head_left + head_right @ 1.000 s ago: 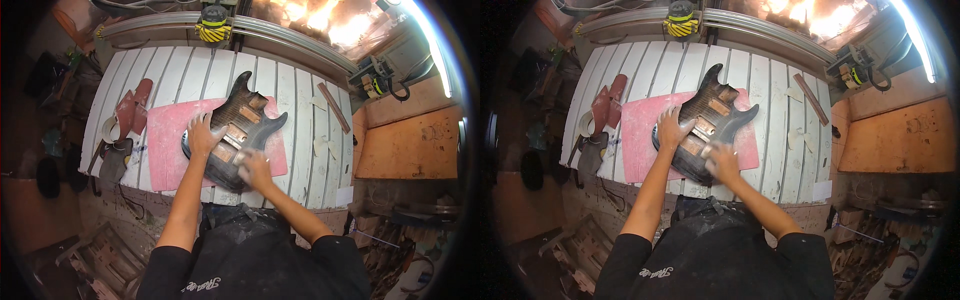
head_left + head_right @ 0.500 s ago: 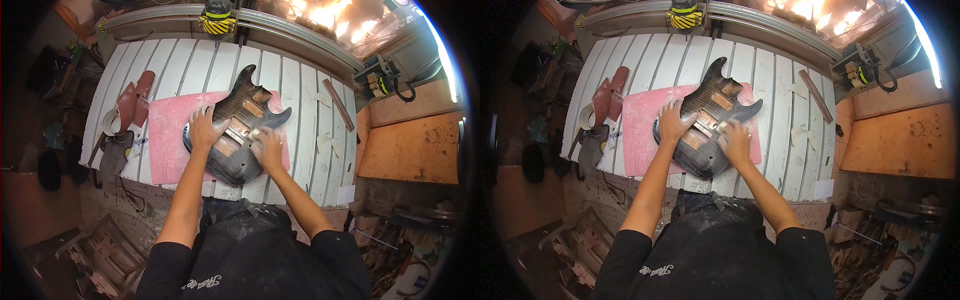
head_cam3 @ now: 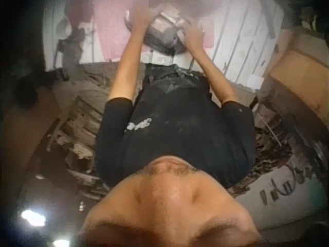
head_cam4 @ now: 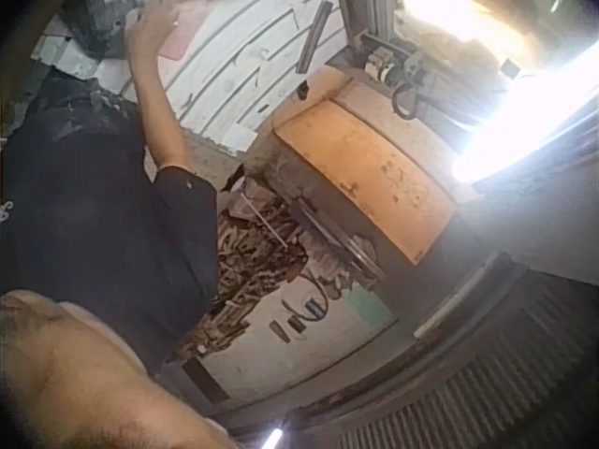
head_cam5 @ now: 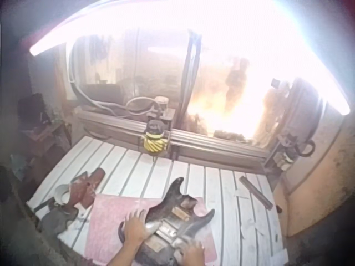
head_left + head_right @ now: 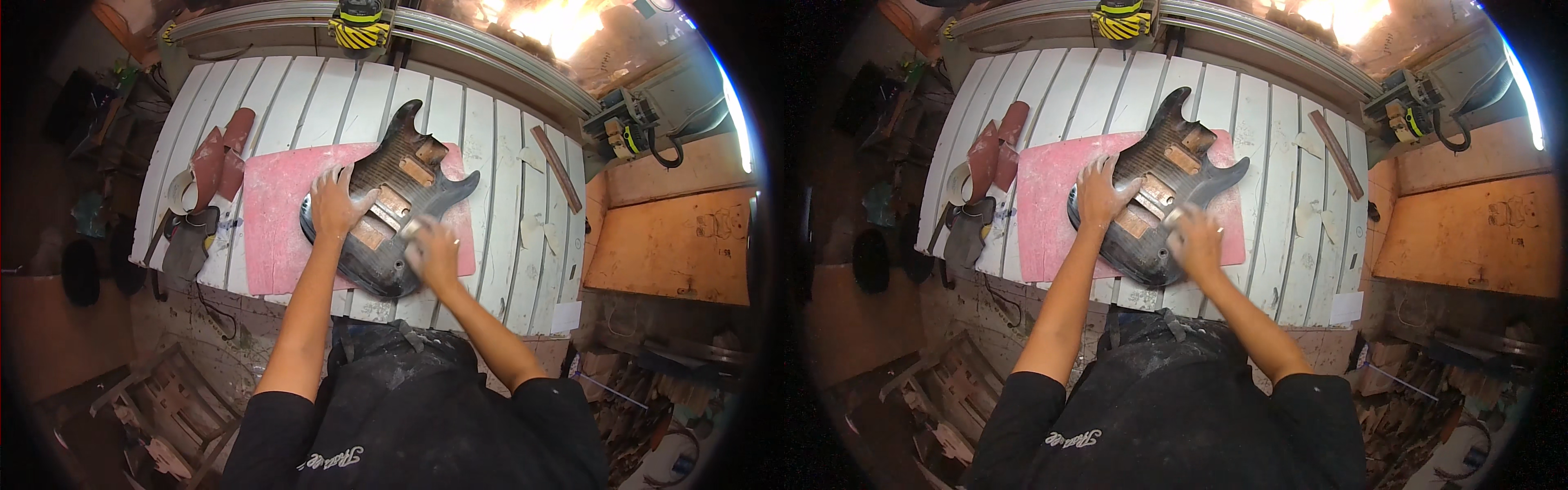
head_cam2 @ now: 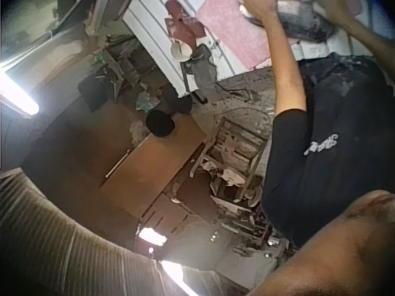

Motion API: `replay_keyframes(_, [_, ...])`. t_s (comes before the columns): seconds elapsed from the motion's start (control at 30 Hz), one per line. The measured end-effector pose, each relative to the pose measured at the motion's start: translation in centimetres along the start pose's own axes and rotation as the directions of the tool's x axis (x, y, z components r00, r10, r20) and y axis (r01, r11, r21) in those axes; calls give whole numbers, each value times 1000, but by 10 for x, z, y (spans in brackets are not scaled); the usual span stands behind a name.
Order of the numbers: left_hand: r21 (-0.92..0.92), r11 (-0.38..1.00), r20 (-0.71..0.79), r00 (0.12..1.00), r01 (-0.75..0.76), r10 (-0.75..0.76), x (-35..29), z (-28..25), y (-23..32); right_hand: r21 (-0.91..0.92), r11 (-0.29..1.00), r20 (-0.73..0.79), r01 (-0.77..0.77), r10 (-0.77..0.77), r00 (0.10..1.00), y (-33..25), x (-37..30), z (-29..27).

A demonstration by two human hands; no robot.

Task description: The person sands the surface of a dark wood guitar body with a block and then by hand, moving the sandpaper across the flat surface and around the edges.

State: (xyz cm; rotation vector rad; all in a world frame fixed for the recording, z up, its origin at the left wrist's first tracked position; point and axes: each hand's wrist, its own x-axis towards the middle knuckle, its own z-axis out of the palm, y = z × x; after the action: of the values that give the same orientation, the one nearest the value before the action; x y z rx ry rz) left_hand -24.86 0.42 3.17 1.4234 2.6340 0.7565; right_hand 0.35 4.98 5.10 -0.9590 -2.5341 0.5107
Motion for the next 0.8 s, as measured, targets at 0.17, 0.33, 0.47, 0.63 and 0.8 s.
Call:
replay_keyframes(0.17, [11,1000,-7,1000,-1,1,1,-1,-1,144,983,92,116,-130,987,-8,-15,-5])
replay_keyframes(0.33, [2,1000,-4,1000,-3,3,0,-2,1,51,997,-20,-62,64,998,3,12,-7])
replay_keyframes(0.47, [0,1000,0,1000,3,-3,0,-3,1,67,994,31,90,-92,995,-21,-29,0])
replay_keyframes(0.63, [8,1000,11,1000,2,-2,1,-5,2,101,995,-47,-9,14,999,10,14,-2])
replay_keyframes(0.8, [-5,1000,-6,1000,-16,16,0,-4,0,84,996,-19,16,-15,1000,-21,-14,3])
